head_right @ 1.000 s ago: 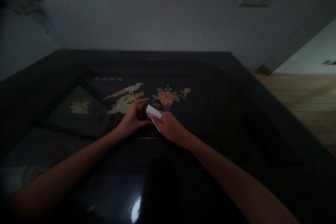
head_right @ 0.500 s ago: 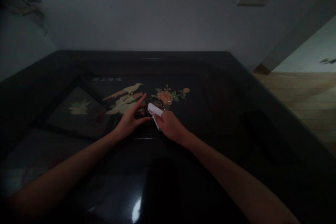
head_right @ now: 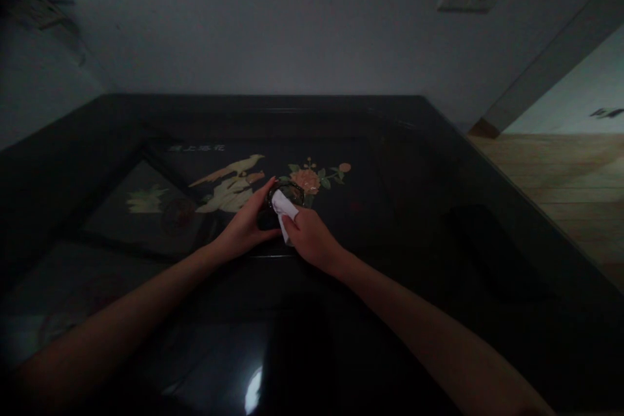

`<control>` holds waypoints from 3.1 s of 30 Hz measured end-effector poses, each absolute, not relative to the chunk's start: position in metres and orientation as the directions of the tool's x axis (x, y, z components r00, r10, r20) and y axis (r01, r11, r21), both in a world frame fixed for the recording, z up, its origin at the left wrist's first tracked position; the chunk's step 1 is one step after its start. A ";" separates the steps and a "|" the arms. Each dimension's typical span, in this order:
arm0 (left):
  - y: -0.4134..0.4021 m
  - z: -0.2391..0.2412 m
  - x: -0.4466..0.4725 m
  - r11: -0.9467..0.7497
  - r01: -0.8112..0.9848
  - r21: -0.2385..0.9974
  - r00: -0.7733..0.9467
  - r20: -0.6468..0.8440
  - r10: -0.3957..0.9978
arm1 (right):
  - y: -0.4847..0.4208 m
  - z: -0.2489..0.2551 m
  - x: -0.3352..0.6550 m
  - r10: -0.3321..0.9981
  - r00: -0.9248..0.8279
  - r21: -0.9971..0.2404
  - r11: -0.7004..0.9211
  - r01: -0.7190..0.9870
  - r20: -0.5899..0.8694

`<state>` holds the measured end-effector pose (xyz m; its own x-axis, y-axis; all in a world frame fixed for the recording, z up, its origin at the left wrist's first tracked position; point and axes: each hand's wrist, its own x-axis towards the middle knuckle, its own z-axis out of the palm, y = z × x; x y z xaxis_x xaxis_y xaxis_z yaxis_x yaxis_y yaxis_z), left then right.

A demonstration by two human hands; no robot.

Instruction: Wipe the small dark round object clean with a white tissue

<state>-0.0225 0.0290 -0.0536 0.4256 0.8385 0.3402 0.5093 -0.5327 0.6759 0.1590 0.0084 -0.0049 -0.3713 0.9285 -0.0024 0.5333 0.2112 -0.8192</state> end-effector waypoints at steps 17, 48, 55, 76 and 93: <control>0.028 -0.049 -0.025 -0.573 0.496 0.653 0.446 0.375 0.813 | 0.001 0.015 0.164 0.660 -0.750 -0.200 0.740 0.642 0.033; 0.030 -0.050 -0.026 -0.556 0.415 0.720 0.442 0.375 0.815 | -0.014 -0.002 0.146 0.710 -0.692 -0.193 0.703 0.684 0.132; 0.030 -0.047 -0.023 -0.561 0.417 0.715 0.423 0.393 0.816 | -0.016 -0.005 0.147 0.643 -0.749 -0.002 0.759 0.651 0.162; 0.031 -0.050 -0.023 -0.617 0.436 0.655 0.461 0.426 0.779 | -0.018 -0.013 0.140 0.759 -0.625 -0.306 0.648 0.697 0.183; 0.029 -0.047 -0.021 -0.583 0.395 0.710 0.436 0.413 0.799 | -0.004 0.009 0.160 0.582 -0.803 0.086 0.800 0.593 0.125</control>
